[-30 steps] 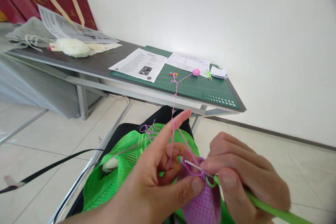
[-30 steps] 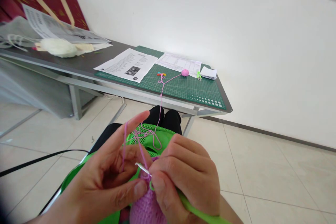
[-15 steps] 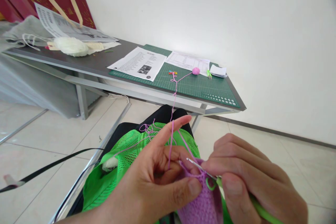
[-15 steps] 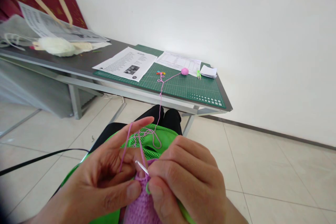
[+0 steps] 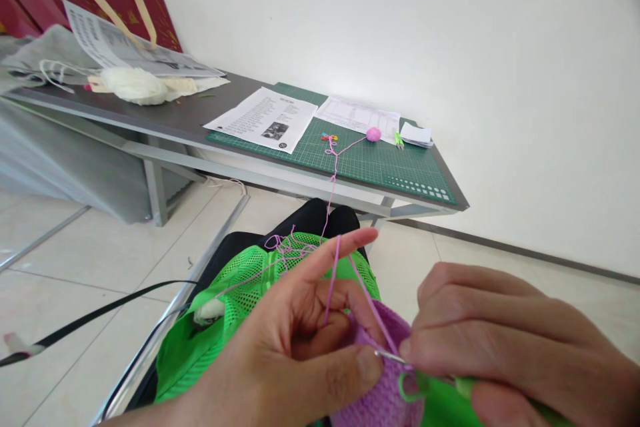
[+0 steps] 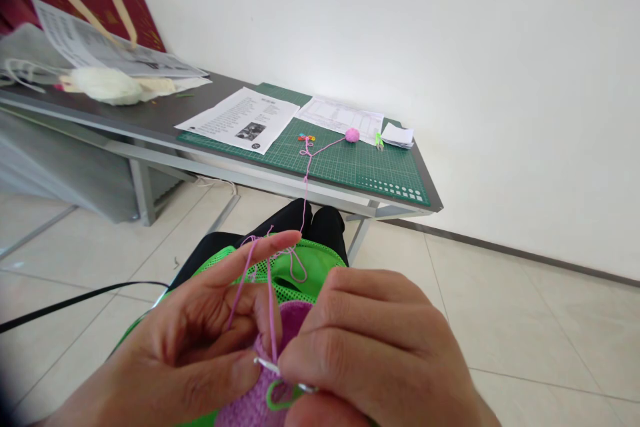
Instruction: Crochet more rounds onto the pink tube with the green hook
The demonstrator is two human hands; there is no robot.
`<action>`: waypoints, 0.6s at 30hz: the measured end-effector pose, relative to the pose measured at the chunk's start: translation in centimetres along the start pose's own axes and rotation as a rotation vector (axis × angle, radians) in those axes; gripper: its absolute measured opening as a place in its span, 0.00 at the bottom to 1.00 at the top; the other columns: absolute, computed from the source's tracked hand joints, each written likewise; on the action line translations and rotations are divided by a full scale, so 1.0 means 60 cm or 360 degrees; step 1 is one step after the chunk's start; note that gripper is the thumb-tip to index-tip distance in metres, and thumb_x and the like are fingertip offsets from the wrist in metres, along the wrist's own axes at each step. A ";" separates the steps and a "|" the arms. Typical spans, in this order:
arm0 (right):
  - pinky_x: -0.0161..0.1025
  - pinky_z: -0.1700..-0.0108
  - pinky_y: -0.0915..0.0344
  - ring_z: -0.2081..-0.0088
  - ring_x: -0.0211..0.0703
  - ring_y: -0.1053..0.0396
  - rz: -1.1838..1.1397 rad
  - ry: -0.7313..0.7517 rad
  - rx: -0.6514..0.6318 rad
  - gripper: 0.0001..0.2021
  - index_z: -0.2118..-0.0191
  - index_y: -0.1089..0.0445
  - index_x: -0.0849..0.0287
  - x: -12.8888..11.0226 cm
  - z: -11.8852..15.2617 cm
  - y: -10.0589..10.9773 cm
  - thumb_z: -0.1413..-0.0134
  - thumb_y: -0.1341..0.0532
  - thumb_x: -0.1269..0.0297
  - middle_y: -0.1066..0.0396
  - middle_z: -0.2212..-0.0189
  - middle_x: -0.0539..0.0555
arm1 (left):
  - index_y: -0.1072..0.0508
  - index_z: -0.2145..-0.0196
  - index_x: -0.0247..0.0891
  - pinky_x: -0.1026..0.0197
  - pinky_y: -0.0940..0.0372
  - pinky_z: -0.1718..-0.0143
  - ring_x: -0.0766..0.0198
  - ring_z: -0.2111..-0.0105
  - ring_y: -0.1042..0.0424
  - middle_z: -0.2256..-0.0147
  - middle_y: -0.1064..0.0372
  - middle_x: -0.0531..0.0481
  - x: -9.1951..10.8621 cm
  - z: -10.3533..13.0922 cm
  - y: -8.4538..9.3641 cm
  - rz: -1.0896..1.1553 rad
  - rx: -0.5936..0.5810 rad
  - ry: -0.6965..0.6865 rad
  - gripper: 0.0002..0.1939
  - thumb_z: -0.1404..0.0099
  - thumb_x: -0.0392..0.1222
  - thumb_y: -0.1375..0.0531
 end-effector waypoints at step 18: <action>0.44 0.73 0.32 0.77 0.38 0.34 0.0865 0.0242 0.0159 0.19 0.76 0.31 0.56 -0.034 -0.008 -0.017 0.31 0.40 0.73 0.28 0.79 0.48 | 0.33 0.34 0.72 0.64 0.50 0.78 0.67 0.78 0.48 0.71 0.29 0.58 0.008 0.009 0.006 -0.0637 0.0312 -0.0550 0.36 0.32 0.39 0.32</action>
Point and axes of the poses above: each hand's wrist, its own z-axis away from the middle knuckle, its own y-axis out of the back of the hand, x = y × z, the point moved 6 cm from there along -z, towards the middle knuckle
